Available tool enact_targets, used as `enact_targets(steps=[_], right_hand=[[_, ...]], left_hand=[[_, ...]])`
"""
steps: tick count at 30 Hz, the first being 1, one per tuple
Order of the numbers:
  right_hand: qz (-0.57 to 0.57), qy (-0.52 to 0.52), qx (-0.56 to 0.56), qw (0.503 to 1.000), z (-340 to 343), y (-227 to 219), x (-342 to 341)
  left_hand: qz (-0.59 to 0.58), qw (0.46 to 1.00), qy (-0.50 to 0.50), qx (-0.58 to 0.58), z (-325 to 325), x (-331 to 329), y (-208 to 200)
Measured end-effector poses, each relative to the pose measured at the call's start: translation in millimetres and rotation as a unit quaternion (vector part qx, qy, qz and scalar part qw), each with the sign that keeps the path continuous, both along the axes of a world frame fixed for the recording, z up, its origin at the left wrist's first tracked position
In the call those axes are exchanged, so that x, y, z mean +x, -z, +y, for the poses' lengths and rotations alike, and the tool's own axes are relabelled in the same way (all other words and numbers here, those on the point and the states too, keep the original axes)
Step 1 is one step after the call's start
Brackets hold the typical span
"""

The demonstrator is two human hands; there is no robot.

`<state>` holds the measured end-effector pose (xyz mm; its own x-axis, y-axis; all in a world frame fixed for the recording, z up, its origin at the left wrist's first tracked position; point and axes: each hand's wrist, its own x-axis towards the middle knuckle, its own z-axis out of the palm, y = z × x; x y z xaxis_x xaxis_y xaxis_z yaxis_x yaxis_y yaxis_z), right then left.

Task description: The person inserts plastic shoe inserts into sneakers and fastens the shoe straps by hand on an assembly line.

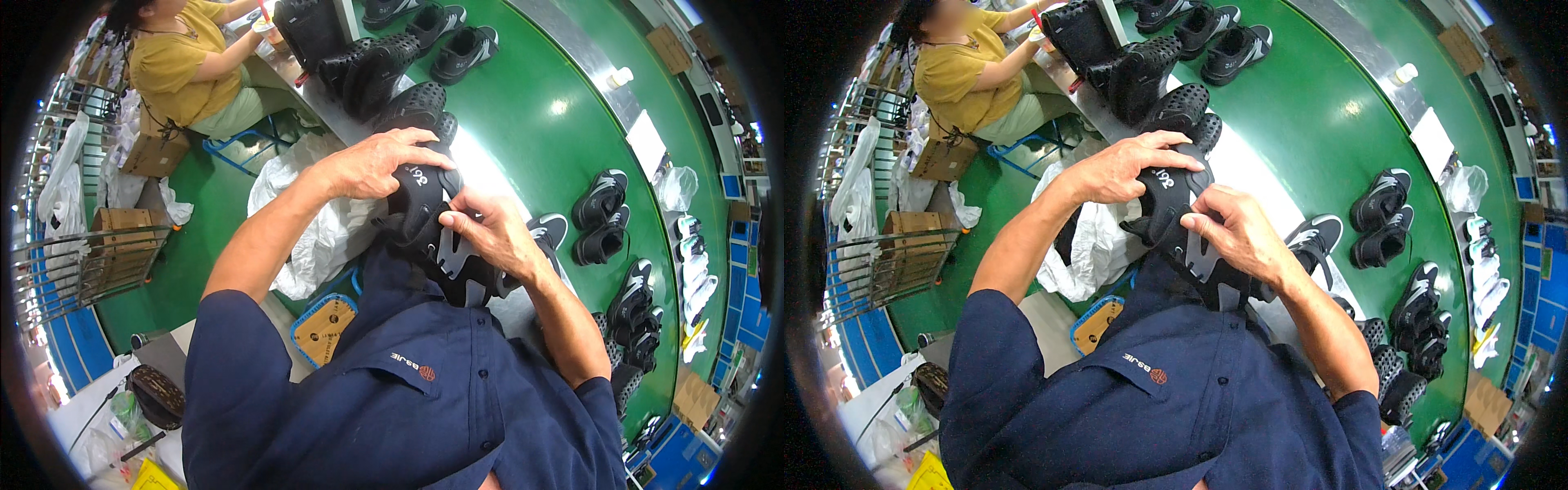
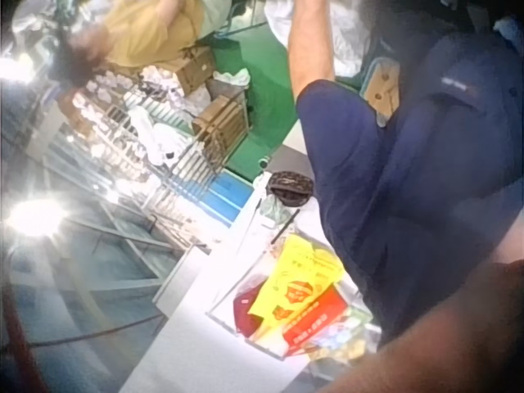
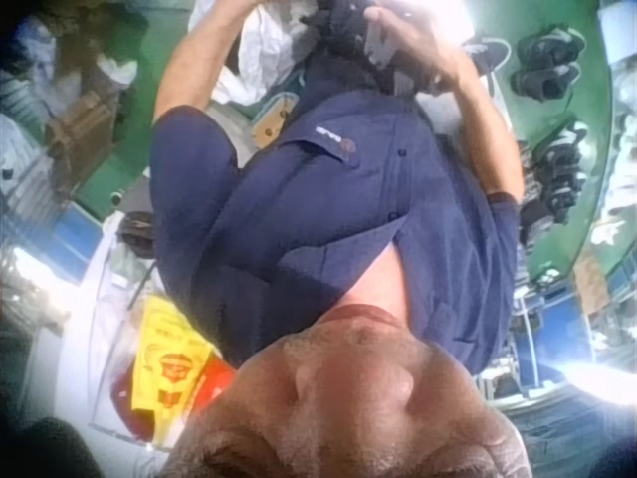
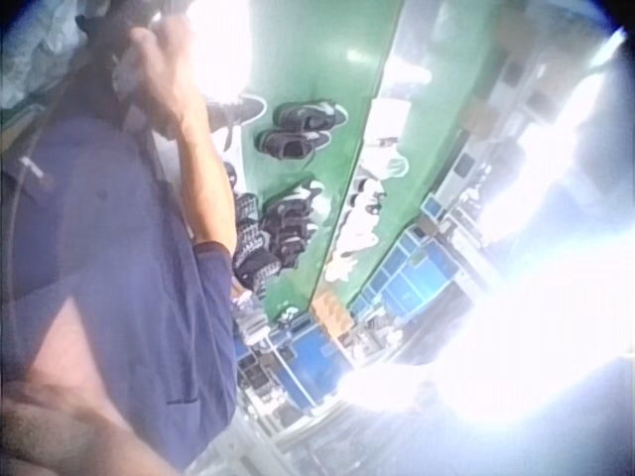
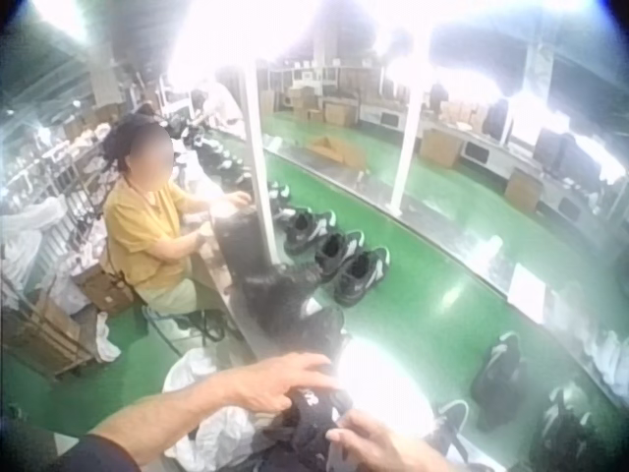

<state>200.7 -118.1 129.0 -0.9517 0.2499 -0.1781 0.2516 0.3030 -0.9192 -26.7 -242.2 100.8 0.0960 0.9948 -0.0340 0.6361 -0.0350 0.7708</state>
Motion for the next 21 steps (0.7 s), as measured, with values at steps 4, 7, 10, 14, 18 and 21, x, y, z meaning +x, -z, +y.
enact_targets(steps=[4, 7, 10, 14, 18, 21], right_hand=[[-0.025, -0.002, 0.024, 0.999, 3, -5, -7], [0.006, -0.001, 0.041, 0.999, 3, 1, -9], [-0.010, 0.016, 0.029, 0.999, 0, 7, -8], [0.028, 0.022, 0.023, 0.999, -3, 17, -10], [0.023, 0.029, 0.030, 0.999, -5, 16, -12], [0.012, 0.031, 0.026, 0.999, -3, 15, -14]], left_hand=[[-0.001, 1.000, 0.015, 0.004, 3, -1, 2], [0.006, 1.000, 0.018, -0.003, 4, -2, 2], [0.005, 1.000, 0.018, -0.013, 1, -3, 2], [0.002, 1.000, 0.018, -0.019, 1, -4, 5], [0.015, 0.999, 0.021, -0.026, 2, -6, 4], [0.020, 0.999, 0.023, -0.028, 2, -7, 5]])
